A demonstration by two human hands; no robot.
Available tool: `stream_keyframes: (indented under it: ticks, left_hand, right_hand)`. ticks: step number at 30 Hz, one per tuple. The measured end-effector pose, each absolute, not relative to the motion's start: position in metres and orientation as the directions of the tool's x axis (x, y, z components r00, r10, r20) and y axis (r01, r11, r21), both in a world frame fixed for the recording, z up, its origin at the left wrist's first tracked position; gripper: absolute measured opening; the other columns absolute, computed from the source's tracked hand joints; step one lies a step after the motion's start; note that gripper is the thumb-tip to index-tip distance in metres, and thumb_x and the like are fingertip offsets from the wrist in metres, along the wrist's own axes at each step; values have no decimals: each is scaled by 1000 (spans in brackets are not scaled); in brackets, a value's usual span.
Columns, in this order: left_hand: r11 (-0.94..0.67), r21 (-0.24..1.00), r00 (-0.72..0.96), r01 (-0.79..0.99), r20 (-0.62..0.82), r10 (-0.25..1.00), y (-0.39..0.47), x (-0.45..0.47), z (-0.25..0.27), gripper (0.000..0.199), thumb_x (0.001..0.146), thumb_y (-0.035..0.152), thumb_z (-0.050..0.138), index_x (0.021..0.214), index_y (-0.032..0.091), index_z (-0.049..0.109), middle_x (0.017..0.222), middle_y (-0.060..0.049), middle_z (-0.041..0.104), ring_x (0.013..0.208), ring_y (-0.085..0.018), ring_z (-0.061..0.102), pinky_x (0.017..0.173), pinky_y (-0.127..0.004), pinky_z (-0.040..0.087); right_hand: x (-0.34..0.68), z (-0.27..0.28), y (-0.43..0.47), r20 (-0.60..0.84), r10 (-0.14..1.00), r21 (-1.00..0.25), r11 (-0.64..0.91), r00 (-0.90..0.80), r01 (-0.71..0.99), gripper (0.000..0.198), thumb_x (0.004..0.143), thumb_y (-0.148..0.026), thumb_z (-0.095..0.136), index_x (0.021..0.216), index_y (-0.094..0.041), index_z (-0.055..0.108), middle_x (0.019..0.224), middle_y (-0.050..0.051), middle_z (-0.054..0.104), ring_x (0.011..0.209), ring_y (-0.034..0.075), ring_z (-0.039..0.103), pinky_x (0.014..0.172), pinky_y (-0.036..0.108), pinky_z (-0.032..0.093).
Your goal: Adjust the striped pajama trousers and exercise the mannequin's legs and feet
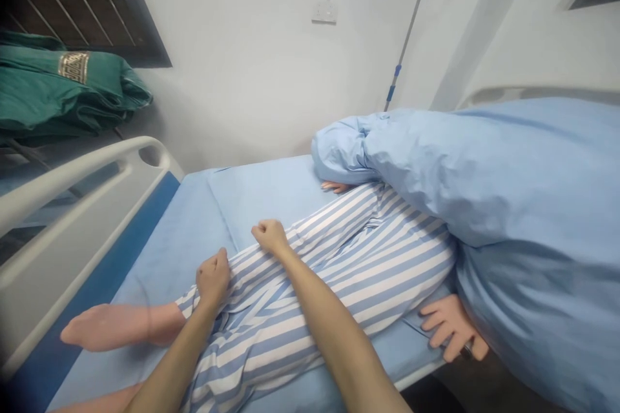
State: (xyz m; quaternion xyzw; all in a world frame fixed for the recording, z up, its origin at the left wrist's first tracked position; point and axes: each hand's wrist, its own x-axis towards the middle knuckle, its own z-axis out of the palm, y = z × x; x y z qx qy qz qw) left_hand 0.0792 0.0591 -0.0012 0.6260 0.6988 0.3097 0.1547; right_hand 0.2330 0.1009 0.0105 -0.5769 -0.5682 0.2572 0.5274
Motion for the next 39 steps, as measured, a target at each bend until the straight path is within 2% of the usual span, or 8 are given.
stream_keyframes:
  ticks: [4,7,13,19,25,32,36,39]
  left_hand:
    - [11,562,-148,827,199,969,58,82,0,45,81,42,23,44,19,35,48,-1,40,49,-12,29,51,-26,21]
    - [-13,616,-154,788,217,964,63,87,10,42,80,39,27,43,19,28,44,2,30,48,-10,25,50,-26,21]
    - [-117,902,-209,416,219,953,80,132,53,33,69,35,43,44,20,28,44,5,24,45,-8,26,45,-23,24]
    - [-132,977,-279,166,175,944,96,179,46,26,63,29,46,44,18,32,41,7,26,42,-7,25,42,-22,24]
    - [-53,949,-338,310,162,927,102,182,3,29,66,33,44,43,19,32,42,6,24,44,-8,26,43,-23,23]
    - [-59,840,-268,539,238,934,100,181,2,33,69,34,42,41,18,33,41,6,24,45,-8,27,46,-24,21]
    - [-59,811,-232,582,235,944,96,183,7,33,71,33,39,42,19,31,41,5,24,45,-9,27,47,-25,21]
    - [-53,801,-229,597,233,945,94,183,9,33,69,31,41,42,19,25,44,5,18,45,-9,23,46,-25,20]
  right_hand:
    - [239,-4,102,270,940,-926,194,209,324,33,70,-32,41,48,-19,21,49,-5,16,47,6,20,44,21,18]
    - [241,-3,105,262,942,-941,201,209,274,35,70,-34,43,48,-19,21,49,-5,16,46,6,20,44,21,18]
    - [246,0,107,233,950,-967,204,208,152,36,72,-37,43,45,-18,29,45,-6,20,45,6,22,45,21,20]
    - [250,-1,109,181,951,-983,185,250,4,36,72,-39,44,44,-17,34,43,-7,26,44,6,24,45,21,23]
    - [251,-1,108,191,940,-981,196,282,9,37,72,-38,45,44,-17,33,44,-7,26,46,6,26,46,21,24]
    - [251,2,105,156,959,-975,188,235,-117,42,70,-46,48,46,-18,29,46,-7,22,46,6,23,43,21,21]
    - [260,4,107,168,968,-983,179,187,-38,43,68,-49,50,46,-18,30,47,-7,22,46,6,23,44,20,22]
    - [287,18,114,198,953,-980,189,231,61,41,66,-47,53,45,-17,33,45,-7,23,45,6,25,45,20,24]
